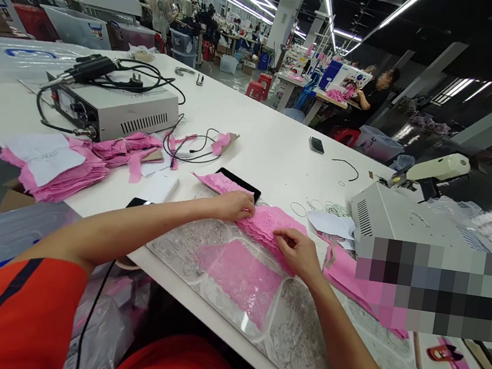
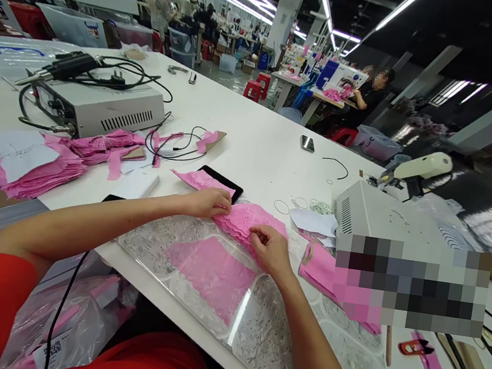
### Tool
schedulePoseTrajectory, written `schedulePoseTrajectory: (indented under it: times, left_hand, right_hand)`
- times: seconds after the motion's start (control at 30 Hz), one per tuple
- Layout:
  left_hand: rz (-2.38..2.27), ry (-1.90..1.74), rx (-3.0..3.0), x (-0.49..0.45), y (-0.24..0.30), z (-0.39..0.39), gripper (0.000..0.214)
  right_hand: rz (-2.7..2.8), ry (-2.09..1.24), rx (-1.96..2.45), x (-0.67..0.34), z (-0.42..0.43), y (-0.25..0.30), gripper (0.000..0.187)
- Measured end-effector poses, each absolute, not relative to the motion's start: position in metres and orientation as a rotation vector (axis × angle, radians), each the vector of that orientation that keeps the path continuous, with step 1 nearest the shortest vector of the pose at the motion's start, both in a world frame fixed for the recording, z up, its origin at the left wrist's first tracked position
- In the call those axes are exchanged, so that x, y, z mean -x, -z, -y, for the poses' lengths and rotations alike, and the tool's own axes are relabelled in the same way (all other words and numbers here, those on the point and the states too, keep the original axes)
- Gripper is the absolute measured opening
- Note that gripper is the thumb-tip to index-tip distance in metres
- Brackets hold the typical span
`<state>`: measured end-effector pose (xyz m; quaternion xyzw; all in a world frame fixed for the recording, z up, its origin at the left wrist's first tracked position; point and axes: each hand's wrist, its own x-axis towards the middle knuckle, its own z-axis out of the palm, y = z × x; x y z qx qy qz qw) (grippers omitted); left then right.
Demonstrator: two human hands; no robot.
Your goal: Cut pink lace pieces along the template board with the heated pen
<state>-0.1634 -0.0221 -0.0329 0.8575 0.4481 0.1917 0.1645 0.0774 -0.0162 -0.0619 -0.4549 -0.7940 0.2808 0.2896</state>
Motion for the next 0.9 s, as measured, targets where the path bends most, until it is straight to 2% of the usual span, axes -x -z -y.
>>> schedulePoseTrajectory:
  times: [0.33, 0.4, 0.47, 0.63, 0.9]
  left_hand:
    - [-1.283, -0.66, -2.417, 0.162, 0.025, 0.017, 0.017]
    - [-1.317, -0.687, -2.393, 0.16, 0.024, 0.017, 0.014]
    - [-1.4, -0.738, -2.349, 0.155, 0.025, 0.019, 0.011]
    - [-1.6, -0.844, -2.269, 0.128, 0.035, 0.027, 0.011]
    - [-1.692, -0.691, -2.39, 0.078, 0.039, 0.037, 0.031]
  right_hand:
    - [2.194, -0.468, 1.139, -0.038, 0.023, 0.043, 0.023]
    - [2.168, -0.447, 1.166, -0.025, 0.022, 0.042, 0.017]
    - [2.106, -0.5, 1.201, -0.019, 0.017, 0.041, 0.011]
    - [1.871, -0.64, 1.277, -0.034, 0.003, 0.038, 0.014]
    - [1.538, -0.824, 1.25, -0.066, 0.007, 0.029, 0.019]
